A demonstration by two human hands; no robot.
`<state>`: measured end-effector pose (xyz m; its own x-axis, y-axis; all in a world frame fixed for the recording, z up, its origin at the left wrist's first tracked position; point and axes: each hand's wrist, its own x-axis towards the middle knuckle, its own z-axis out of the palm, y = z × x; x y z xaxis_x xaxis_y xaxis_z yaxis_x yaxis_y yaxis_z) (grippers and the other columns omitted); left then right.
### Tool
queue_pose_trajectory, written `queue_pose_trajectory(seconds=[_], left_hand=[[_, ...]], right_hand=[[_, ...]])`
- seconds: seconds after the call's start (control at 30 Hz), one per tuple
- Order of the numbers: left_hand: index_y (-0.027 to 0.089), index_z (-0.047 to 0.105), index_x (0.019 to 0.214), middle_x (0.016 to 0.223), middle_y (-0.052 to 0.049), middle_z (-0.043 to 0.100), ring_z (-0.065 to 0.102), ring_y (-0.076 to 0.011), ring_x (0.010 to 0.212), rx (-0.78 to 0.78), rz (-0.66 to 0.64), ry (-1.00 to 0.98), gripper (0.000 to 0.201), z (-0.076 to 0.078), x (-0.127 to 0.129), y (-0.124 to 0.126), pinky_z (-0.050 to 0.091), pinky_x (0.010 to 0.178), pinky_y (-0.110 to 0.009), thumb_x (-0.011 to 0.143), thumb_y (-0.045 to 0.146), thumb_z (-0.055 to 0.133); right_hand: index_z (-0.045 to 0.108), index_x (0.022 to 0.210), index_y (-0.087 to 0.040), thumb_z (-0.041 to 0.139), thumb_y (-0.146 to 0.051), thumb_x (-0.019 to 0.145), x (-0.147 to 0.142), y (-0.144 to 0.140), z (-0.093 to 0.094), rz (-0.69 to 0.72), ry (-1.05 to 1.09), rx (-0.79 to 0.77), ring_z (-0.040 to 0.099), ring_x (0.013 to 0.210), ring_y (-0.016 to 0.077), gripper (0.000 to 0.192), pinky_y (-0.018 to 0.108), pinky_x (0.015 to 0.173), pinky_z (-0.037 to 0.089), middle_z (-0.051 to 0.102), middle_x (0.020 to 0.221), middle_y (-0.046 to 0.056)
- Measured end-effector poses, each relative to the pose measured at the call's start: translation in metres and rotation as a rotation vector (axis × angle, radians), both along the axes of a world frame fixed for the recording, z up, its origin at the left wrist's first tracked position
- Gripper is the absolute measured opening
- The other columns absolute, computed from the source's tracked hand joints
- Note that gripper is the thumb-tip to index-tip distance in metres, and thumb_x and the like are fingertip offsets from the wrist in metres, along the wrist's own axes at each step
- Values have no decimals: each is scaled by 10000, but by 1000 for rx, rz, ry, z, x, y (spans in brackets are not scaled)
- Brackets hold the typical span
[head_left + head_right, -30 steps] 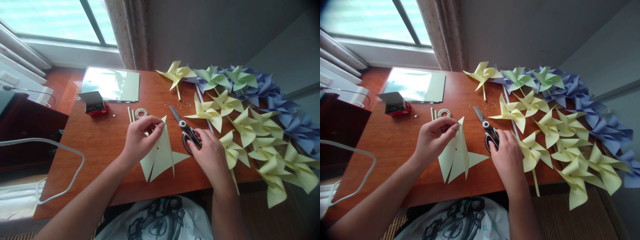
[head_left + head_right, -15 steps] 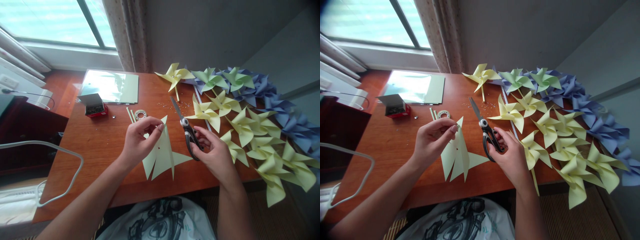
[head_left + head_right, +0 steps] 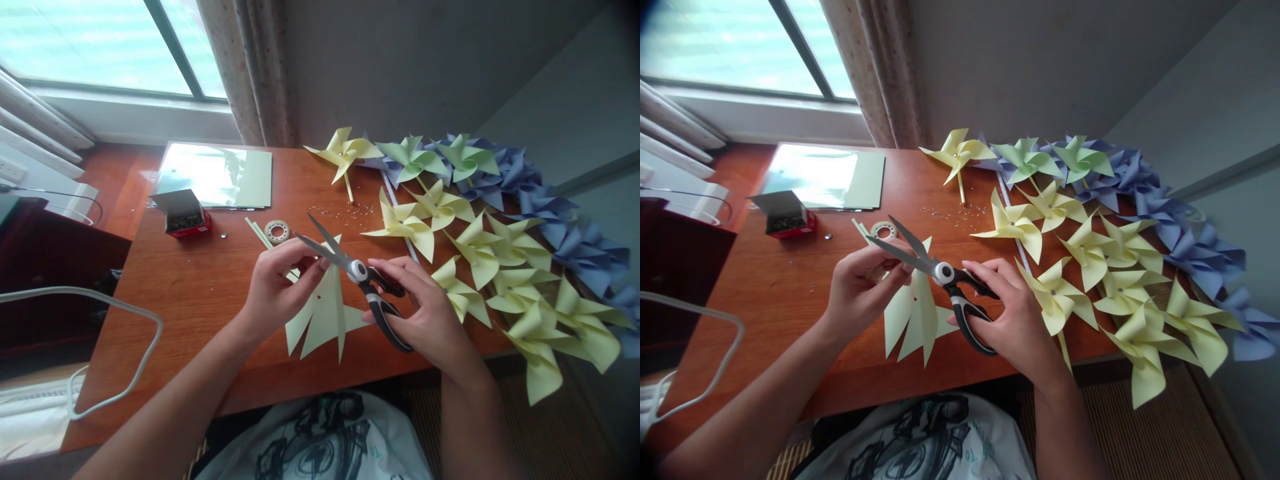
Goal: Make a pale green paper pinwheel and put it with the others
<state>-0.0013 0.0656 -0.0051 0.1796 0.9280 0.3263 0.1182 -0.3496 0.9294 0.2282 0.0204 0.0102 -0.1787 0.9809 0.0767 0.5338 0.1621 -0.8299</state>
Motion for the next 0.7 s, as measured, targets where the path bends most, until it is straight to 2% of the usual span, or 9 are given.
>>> queue_pose_trajectory(seconds=[0.17, 0.47, 0.7], left_hand=[[200, 711, 821, 743, -47, 662, 560, -143, 618, 41, -18, 24, 111, 4, 0, 0, 482, 559, -279, 906, 208, 640], [201, 730, 830, 777, -53, 702, 587, -150, 669, 137, -83, 14, 151, 6, -1, 2, 493, 625, -282, 903, 139, 614], [171, 726, 838, 797, -61, 721, 598, -138, 663, 167, -93, 4, 129, 4, 0, 3, 471, 587, -254, 875, 90, 632]], right_hand=[[629, 1327, -289, 832, -324, 780, 3, 0, 1, 9, -75, 74, 655, 982, 215, 585, 370, 899, 573, 626, 1123, 53], [623, 1328, -277, 820, -329, 794, 6, -1, 11, 38, -136, 88, 654, 1054, 225, 572, 348, 916, 552, 632, 1149, 58], [622, 1335, -255, 816, -303, 798, 9, -1, 14, 43, -173, 109, 652, 1056, 220, 573, 328, 927, 539, 622, 1153, 60]])
